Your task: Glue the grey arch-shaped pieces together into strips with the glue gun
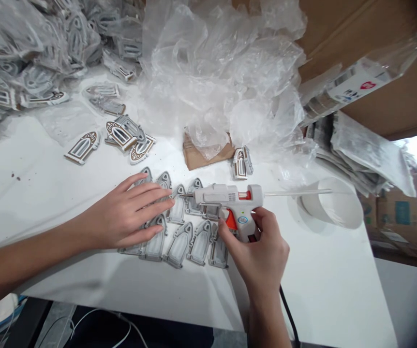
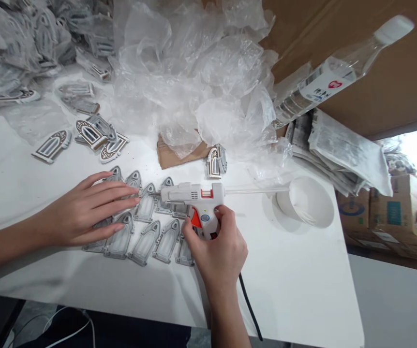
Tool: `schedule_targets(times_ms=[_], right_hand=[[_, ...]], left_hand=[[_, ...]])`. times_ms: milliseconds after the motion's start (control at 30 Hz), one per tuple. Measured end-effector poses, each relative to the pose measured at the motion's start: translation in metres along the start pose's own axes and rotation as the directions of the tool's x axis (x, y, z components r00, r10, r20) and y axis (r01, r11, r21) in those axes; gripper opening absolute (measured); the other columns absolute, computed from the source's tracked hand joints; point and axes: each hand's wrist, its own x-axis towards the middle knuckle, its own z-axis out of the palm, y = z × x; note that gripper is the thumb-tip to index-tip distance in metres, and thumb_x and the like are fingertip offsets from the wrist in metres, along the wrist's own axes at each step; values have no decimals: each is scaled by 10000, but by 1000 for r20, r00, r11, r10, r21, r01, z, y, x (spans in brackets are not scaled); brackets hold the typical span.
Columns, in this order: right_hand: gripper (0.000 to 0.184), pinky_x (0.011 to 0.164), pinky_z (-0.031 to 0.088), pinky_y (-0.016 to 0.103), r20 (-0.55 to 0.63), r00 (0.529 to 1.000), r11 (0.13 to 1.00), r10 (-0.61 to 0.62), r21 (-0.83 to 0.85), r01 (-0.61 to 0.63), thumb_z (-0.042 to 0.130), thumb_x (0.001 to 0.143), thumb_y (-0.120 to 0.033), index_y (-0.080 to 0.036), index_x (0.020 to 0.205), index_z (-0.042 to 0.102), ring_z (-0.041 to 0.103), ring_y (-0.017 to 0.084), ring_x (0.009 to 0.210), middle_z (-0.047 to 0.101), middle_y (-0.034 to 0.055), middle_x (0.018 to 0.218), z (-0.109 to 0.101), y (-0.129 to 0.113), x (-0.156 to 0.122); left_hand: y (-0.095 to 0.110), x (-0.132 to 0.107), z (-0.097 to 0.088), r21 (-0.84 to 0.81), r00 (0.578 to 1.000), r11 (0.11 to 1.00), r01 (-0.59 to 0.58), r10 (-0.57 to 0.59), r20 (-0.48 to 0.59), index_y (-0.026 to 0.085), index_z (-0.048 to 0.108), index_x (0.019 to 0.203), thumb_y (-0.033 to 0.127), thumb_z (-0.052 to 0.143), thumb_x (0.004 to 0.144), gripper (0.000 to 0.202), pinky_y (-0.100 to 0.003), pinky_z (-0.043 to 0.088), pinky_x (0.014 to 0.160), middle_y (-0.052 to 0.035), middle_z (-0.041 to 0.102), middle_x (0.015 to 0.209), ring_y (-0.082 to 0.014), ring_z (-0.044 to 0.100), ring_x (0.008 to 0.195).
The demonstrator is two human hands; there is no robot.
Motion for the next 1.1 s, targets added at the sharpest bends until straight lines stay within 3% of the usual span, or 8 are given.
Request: schedule_targets(times_ms=[667, 1100], right_hand=[[525, 498, 345, 175, -8, 1000, 999, -22, -46, 21, 624, 711, -626, -160, 945, 555, 473, 60, 503, 637, 21, 793, -1, 1, -1], [513, 500, 352, 183, -36, 998, 997, -47, -69, 44, 609, 734, -622, -155, 939, 559, 471, 59, 492, 641, 30, 797, -3, 0, -2]], left_hand=[[1, 0, 2, -23, 995, 998, -51, 53, 81, 193, 573, 1259, 291, 519, 949, 329, -501, 283, 1148, -87, 583, 1349, -253, 517, 1234], [0, 1, 5, -12, 992, 996, -85, 85, 90, 201, 581, 1237, 315, 492, 962, 310, -464, 264, 1147, -59, 611, 1302, -239, 517, 1218]])
